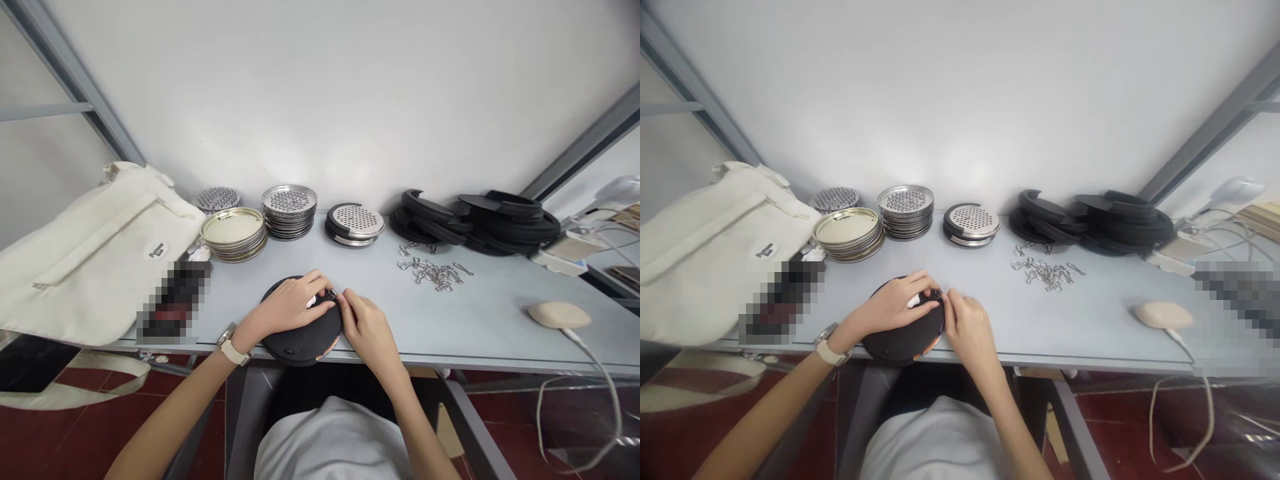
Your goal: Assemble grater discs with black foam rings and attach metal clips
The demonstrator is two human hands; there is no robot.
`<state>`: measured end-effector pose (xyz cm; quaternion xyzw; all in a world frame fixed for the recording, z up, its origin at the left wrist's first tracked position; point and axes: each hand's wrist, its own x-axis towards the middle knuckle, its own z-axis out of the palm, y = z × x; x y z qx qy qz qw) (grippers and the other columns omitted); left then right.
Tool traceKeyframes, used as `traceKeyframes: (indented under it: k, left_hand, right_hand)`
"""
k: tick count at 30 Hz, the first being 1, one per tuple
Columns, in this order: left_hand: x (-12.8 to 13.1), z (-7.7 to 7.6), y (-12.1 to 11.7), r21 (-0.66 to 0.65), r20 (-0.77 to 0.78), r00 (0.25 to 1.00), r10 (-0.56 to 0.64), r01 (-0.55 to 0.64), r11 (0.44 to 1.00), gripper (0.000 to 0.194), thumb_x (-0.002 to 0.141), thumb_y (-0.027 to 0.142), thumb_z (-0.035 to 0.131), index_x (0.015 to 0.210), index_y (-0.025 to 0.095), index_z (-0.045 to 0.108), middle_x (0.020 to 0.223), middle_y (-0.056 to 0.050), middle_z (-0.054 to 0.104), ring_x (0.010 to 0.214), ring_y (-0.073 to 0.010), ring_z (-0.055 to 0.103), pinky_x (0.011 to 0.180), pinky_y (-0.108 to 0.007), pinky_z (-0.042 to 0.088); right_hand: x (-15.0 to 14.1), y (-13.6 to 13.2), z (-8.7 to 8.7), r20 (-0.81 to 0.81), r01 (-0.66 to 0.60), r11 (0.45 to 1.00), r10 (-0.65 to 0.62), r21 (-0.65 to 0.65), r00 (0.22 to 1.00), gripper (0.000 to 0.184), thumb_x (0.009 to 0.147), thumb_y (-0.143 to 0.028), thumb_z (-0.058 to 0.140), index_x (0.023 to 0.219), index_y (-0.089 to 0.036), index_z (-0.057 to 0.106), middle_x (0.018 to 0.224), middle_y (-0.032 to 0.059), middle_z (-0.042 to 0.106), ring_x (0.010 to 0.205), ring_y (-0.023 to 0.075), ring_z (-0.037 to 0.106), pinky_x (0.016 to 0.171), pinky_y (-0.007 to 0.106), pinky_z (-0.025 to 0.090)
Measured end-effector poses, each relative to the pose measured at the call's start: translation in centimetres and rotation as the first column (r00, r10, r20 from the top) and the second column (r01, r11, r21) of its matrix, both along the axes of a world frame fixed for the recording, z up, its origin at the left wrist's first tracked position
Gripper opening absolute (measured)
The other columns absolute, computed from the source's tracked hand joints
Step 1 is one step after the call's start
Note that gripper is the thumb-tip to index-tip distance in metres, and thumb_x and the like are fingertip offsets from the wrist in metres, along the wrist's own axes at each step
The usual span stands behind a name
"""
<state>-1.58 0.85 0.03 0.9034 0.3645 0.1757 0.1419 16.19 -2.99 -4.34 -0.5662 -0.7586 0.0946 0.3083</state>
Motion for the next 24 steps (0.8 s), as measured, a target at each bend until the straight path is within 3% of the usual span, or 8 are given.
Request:
traceKeyframes:
  k: [24]
  left_hand:
    - [0.00, -0.13, 0.11, 0.010, 0.008, 1.000, -0.012, 0.012, 1.000, 0.018, 0.094, 0.035, 0.044, 0.099, 0.021, 0.052, 0.093, -0.001, 0.053, 0.075, -0.0133, 0.056, 0.070, -0.026, 0.043]
  right_hand:
    - [0.02, -0.02, 0.04, 0.008, 0.006, 1.000, -0.006, -0.006, 1.000, 0.028, 0.099, -0.029, 0.031, 0.073, -0.022, 0.038, 0.062, -0.0006, 0.052, 0.059, 0.0163, 0.048, 0.058, 0.024, 0.030]
